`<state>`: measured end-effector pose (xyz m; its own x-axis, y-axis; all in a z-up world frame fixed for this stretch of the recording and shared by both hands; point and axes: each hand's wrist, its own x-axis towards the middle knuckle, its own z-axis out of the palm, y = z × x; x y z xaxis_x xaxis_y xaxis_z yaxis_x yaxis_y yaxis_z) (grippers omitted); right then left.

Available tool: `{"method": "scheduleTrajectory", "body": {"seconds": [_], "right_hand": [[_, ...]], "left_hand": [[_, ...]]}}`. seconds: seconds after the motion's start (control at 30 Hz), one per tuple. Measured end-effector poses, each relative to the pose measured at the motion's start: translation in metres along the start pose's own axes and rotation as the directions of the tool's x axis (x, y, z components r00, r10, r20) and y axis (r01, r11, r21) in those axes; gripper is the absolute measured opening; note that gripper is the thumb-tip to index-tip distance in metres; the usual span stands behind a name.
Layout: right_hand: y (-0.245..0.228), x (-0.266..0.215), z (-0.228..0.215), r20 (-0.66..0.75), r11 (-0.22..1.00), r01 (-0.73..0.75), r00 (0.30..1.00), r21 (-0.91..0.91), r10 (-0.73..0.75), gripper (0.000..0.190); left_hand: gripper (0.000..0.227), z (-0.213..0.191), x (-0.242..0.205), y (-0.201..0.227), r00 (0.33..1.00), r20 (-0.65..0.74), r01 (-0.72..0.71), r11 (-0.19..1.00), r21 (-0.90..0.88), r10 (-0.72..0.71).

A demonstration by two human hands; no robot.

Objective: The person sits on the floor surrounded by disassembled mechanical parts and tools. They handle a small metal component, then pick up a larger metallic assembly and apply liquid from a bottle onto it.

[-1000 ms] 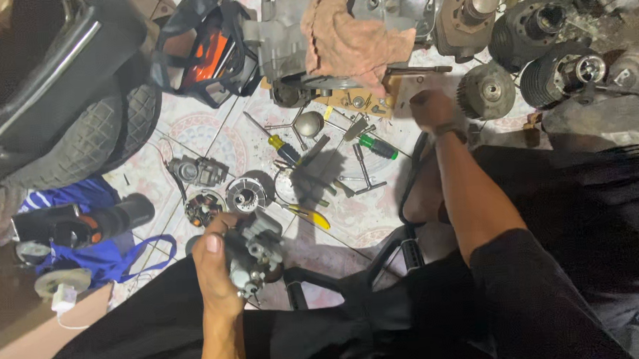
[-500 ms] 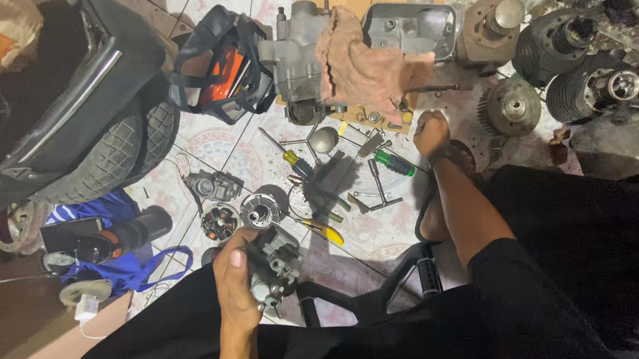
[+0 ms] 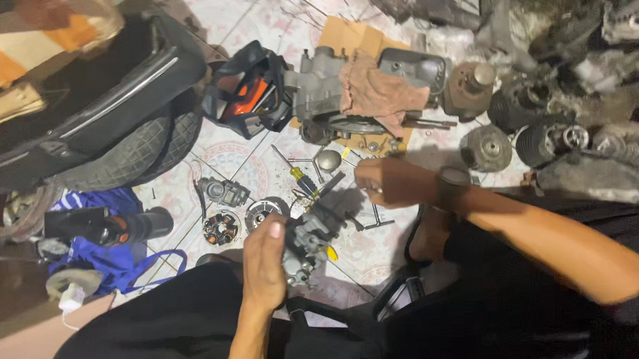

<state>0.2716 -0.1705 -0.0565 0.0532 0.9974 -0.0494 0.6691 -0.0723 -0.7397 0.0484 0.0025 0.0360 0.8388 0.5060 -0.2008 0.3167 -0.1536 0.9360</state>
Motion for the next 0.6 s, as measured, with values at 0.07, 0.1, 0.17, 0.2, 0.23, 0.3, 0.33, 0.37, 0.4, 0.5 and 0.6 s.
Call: {"method": "scheduleTrajectory", "body": {"seconds": [0.07,0.1,0.17,0.2,0.23,0.3,0.33,0.37,0.4,0.5,0.6], "right_hand": [[-0.064,0.010,-0.036,-0.053,0.984,-0.171,0.983,0.044,0.173,0.007],[-0.085,0.009,-0.043,-0.051,0.986,-0.162,0.985,0.034,0.163,0.007],[-0.124,0.005,-0.059,-0.324,0.964,0.113,0.946,0.243,-0.029,0.012],[-0.133,0.004,-0.063,-0.323,0.964,0.123,0.945,0.235,-0.042,0.012],[-0.143,0.004,-0.063,-0.374,0.954,0.203,0.921,0.219,-0.110,0.012],[-0.157,0.003,-0.062,-0.426,0.936,0.285,0.887,0.206,-0.177,0.012],[-0.163,0.001,-0.060,-0.433,0.928,0.295,0.884,0.228,-0.175,0.013],[-0.168,0.001,-0.061,-0.437,0.921,0.306,0.881,0.240,-0.179,0.014],[-0.170,0.000,-0.063,-0.436,0.920,0.311,0.881,0.237,-0.185,0.014],[-0.177,-0.001,-0.063,-0.395,0.902,0.371,0.880,0.220,-0.265,0.009],[-0.181,0.003,-0.061,-0.498,0.867,0.413,0.834,0.278,-0.237,0.008]], "left_hand": [[0.042,0.000,-0.005,0.001,0.997,0.019,-0.071,0.996,-0.049,0.072],[0.042,0.000,-0.008,-0.001,0.997,0.007,-0.079,0.996,-0.051,0.079],[0.041,0.001,-0.012,-0.004,0.999,0.009,-0.030,0.996,-0.088,0.031],[0.041,0.002,-0.012,-0.002,0.999,-0.002,-0.038,0.995,-0.087,0.038],[0.041,0.001,-0.014,-0.001,0.999,0.006,-0.052,0.996,-0.076,0.053],[0.042,0.001,-0.017,0.002,0.998,0.014,-0.061,0.996,-0.058,0.062],[0.044,0.000,-0.019,0.005,0.997,0.023,-0.070,0.997,-0.044,0.071],[0.045,0.002,-0.018,0.007,0.996,0.027,-0.087,0.995,-0.038,0.088],[0.045,0.002,-0.017,0.011,0.996,0.021,-0.090,0.995,-0.037,0.091],[0.044,0.002,-0.019,0.008,0.997,0.037,-0.068,0.997,-0.034,0.070],[0.043,0.006,-0.015,-0.008,0.992,0.017,-0.124,0.990,-0.059,0.126]]}}
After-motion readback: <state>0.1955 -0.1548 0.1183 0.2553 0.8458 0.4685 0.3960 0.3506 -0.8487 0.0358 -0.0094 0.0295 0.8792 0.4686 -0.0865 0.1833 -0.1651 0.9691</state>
